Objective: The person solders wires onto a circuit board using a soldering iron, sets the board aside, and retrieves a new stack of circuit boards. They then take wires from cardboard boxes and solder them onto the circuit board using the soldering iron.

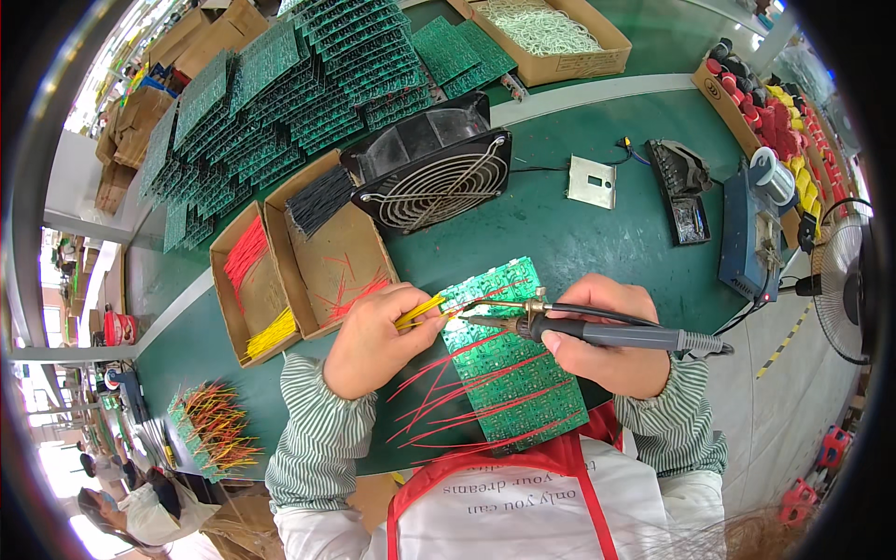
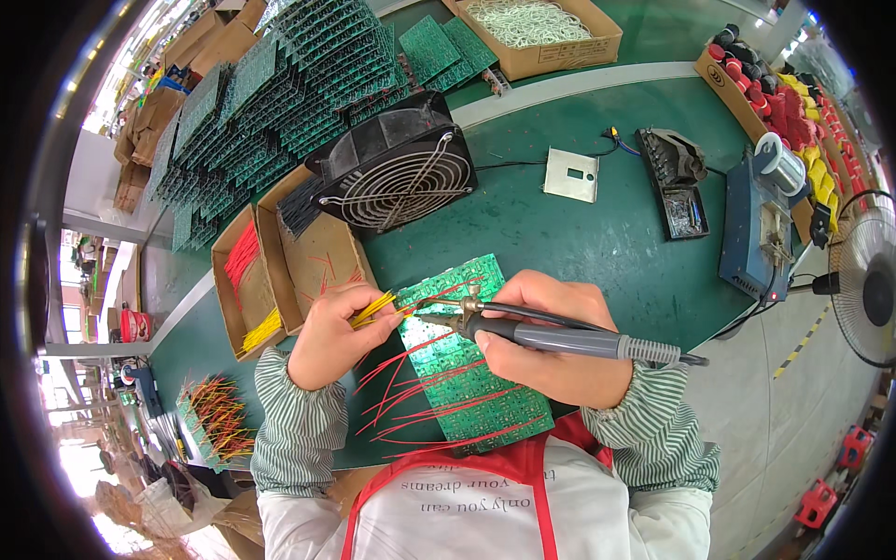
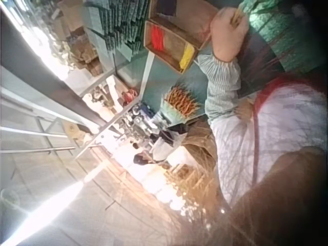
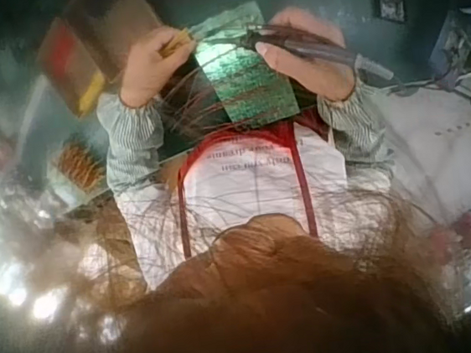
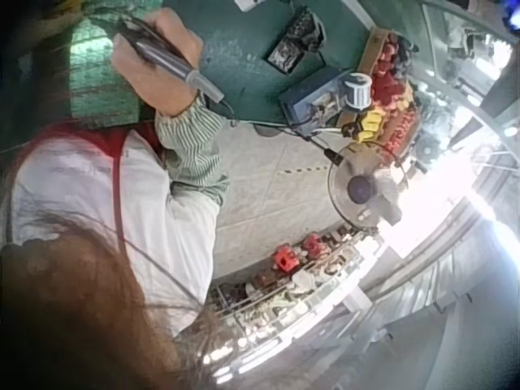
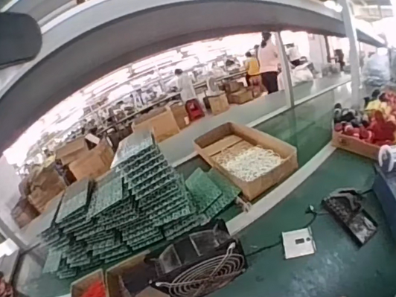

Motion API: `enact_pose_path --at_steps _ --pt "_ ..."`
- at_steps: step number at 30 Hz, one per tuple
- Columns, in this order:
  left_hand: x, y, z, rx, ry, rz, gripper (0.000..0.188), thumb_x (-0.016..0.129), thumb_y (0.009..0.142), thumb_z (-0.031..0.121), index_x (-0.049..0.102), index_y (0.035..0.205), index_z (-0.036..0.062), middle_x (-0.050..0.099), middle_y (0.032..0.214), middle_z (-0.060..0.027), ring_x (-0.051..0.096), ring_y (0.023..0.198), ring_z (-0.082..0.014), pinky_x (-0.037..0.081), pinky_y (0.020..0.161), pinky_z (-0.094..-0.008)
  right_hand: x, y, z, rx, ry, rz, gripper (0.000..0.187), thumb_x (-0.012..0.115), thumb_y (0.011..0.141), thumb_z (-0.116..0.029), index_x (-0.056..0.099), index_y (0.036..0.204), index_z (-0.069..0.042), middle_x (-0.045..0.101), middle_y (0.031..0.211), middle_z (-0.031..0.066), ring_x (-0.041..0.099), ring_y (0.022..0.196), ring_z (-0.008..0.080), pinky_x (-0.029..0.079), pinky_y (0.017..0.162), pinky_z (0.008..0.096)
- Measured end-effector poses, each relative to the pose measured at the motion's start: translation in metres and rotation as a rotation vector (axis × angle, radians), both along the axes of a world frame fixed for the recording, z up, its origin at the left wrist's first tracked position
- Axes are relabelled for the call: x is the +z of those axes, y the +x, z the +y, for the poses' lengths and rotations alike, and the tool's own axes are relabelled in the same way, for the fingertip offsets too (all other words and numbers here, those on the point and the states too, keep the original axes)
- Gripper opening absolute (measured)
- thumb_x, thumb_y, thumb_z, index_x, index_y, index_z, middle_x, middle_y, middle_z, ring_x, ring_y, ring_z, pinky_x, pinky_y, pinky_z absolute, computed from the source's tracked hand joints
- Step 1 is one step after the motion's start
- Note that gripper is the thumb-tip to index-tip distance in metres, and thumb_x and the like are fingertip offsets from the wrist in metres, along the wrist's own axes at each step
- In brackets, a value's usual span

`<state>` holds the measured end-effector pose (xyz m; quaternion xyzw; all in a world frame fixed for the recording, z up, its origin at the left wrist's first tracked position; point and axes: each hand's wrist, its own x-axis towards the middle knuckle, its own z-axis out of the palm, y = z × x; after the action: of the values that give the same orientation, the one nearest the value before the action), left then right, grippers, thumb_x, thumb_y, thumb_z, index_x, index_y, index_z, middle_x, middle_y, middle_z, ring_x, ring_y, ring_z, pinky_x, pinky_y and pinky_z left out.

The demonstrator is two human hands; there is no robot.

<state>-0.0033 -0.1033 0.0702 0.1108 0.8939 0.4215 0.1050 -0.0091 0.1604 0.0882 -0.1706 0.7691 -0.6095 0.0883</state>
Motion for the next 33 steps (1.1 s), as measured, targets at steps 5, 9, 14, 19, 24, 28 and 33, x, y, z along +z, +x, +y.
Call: enact_pose_path --at_steps 5,9,14,19,24,28,33 --pt "0.000 0.000 -0.001 -0.009 -0.020 0.010 0.016 0.070 0.079 0.012 0.062 0.082 -0.0020 0.058 0.072 -0.0082 0.053 0.067 -0.0177 0.042 0.062 -0.0299 0.001 0.001 0.006 -0.027 -0.058 -0.003 0.018 0.071 0.073 -0.010 0.060 0.083 0.000 0.063 0.067 0.0043 0.057 0.057 0.0067 0.046 0.051 0.0227" --pt "0.010 0.001 -0.010 0.005 -0.007 0.078 0.014 0.067 0.080 0.012 0.063 0.084 -0.0013 0.058 0.074 -0.0116 0.057 0.066 -0.0253 0.046 0.062 -0.0335 0.005 0.003 0.013 -0.039 -0.058 0.007 0.019 0.071 0.074 -0.010 0.060 0.084 0.000 0.064 0.069 0.0046 0.058 0.058 0.0067 0.047 0.053 0.0226" --pt "0.035 -0.002 -0.034 0.433 -0.423 0.596 0.009 0.068 0.079 0.006 0.065 0.084 -0.0009 0.060 0.076 -0.0102 0.058 0.066 -0.0199 0.046 0.061 -0.0290 0.004 0.005 0.020 -0.059 -0.057 -0.077 0.018 0.070 0.073 -0.009 0.060 0.085 0.000 0.064 0.070 0.0037 0.058 0.060 0.0062 0.046 0.054 0.0221" --pt "0.020 0.004 0.017 0.040 -0.144 0.275 0.013 0.069 0.077 0.012 0.065 0.083 0.0018 0.059 0.076 -0.0110 0.059 0.067 -0.0279 0.047 0.059 -0.0353 0.003 0.004 0.020 -0.090 -0.073 -0.073 0.017 0.070 0.073 -0.008 0.060 0.084 0.000 0.063 0.069 0.0031 0.057 0.061 0.0060 0.045 0.055 0.0221" --pt "0.004 -0.003 0.026 -0.010 -0.121 0.188 0.015 0.070 0.077 0.011 0.064 0.083 -0.0020 0.058 0.075 -0.0106 0.057 0.065 -0.0237 0.044 0.059 -0.0326 0.003 0.004 0.019 -0.106 -0.072 -0.163 0.016 0.070 0.072 -0.008 0.060 0.082 0.000 0.062 0.070 0.0035 0.056 0.062 0.0064 0.045 0.056 0.0229" --pt "0.001 -0.006 0.025 -0.031 -0.109 0.165 0.016 0.070 0.077 0.012 0.064 0.083 -0.0021 0.057 0.074 -0.0107 0.057 0.065 -0.0239 0.044 0.059 -0.0335 0.002 0.001 0.018 -0.098 -0.048 -0.140 0.017 0.070 0.072 -0.009 0.060 0.082 0.000 0.061 0.070 0.0034 0.056 0.063 0.0064 0.045 0.056 0.0233" --pt "0.002 -0.007 0.026 -0.038 -0.113 0.164 0.016 0.070 0.077 0.012 0.064 0.082 -0.0020 0.057 0.073 -0.0109 0.056 0.064 -0.0237 0.044 0.059 -0.0336 0.003 0.000 0.019 -0.081 -0.031 -0.133 0.017 0.071 0.073 -0.008 0.059 0.082 0.000 0.062 0.069 0.0030 0.056 0.062 0.0058 0.045 0.055 0.0228"
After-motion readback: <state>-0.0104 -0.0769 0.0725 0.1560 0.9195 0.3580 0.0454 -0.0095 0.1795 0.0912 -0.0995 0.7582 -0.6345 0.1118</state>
